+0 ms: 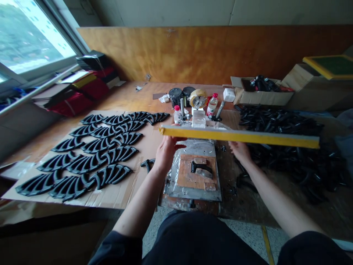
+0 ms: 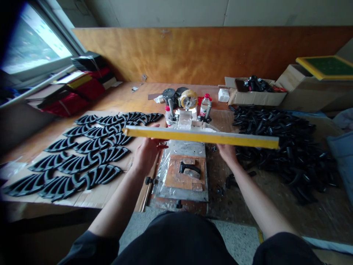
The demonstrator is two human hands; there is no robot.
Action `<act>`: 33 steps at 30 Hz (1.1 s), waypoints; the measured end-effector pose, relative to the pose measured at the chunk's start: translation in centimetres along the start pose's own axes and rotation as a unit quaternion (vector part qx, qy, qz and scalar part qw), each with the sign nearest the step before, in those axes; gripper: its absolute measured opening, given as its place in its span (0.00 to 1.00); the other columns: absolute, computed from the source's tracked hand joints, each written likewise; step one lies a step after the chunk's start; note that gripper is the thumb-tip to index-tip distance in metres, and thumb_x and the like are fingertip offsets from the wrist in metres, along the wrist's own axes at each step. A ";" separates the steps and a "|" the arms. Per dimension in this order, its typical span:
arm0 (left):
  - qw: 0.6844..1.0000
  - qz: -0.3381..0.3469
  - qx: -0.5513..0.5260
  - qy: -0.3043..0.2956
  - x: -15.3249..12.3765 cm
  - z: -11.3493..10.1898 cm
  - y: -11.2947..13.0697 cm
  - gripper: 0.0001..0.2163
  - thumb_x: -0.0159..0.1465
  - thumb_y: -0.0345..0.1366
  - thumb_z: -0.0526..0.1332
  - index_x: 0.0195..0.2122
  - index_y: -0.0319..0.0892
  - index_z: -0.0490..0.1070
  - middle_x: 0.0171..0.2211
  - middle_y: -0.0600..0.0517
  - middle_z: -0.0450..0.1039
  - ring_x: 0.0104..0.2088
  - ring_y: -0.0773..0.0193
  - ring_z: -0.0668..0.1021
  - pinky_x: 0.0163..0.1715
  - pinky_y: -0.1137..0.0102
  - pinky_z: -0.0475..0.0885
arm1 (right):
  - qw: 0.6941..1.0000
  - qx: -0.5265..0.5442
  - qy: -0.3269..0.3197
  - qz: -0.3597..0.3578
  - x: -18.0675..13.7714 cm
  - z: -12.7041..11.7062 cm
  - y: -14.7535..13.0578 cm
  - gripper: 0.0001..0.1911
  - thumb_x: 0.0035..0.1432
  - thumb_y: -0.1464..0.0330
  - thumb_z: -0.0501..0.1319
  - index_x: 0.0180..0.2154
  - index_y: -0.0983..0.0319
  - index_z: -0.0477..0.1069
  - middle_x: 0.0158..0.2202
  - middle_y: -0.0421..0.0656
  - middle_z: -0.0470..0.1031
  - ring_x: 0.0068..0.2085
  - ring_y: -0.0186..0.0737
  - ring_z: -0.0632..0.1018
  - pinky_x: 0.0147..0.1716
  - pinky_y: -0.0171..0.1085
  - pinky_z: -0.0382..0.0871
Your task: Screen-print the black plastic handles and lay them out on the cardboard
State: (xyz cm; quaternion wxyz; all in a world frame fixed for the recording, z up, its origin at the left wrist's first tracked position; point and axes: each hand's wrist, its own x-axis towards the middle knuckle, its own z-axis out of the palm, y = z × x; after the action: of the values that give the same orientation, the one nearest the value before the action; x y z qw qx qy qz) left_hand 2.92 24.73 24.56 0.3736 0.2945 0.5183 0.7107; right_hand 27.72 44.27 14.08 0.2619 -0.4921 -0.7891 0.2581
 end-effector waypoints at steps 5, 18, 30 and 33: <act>0.995 -0.071 -0.028 0.060 -2.4 1.3 -4.5 0.25 0.64 0.55 0.52 0.54 0.41 0.64 0.42 0.44 0.75 0.37 0.62 0.77 0.32 0.70 0.73 | 0.973 -0.118 -0.145 -0.136 -7.7 7.6 -2.2 0.08 0.58 0.65 0.62 0.29 0.62 0.71 0.37 0.47 0.74 0.41 0.45 0.73 0.43 0.41 0.66; 0.909 -0.402 -0.017 -0.113 -10.7 2.0 -12.1 0.30 0.62 0.56 0.55 0.58 0.38 0.62 0.61 0.37 0.63 0.55 0.49 0.72 0.46 0.58 0.72 | 0.965 -0.142 -0.173 -0.140 -10.0 8.2 -4.4 0.07 0.57 0.78 0.59 0.36 0.63 0.65 0.39 0.46 0.70 0.43 0.42 0.71 0.44 0.37 0.64; 0.907 -0.404 -0.030 -0.113 -10.9 2.1 -13.6 0.29 0.62 0.56 0.55 0.56 0.38 0.64 0.60 0.37 0.65 0.56 0.48 0.71 0.46 0.57 0.72 | 0.972 -0.095 -0.168 -0.137 -9.7 9.4 -2.4 0.08 0.57 0.78 0.57 0.37 0.60 0.65 0.36 0.42 0.73 0.40 0.40 0.73 0.39 0.35 0.63; 0.906 -0.406 -0.035 -0.112 -10.8 2.1 -13.6 0.29 0.62 0.56 0.56 0.55 0.39 0.66 0.59 0.38 0.66 0.55 0.48 0.72 0.45 0.59 0.72 | 0.968 -0.114 -0.161 -0.155 -9.9 8.9 -3.0 0.09 0.58 0.79 0.54 0.38 0.61 0.66 0.37 0.44 0.73 0.41 0.41 0.73 0.40 0.35 0.63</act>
State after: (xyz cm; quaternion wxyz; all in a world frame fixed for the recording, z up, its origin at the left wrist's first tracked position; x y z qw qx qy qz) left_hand 13.62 19.33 11.82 0.6954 0.1230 0.5226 0.4777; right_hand 23.59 32.75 7.99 0.1106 -0.3425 -0.9117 0.1982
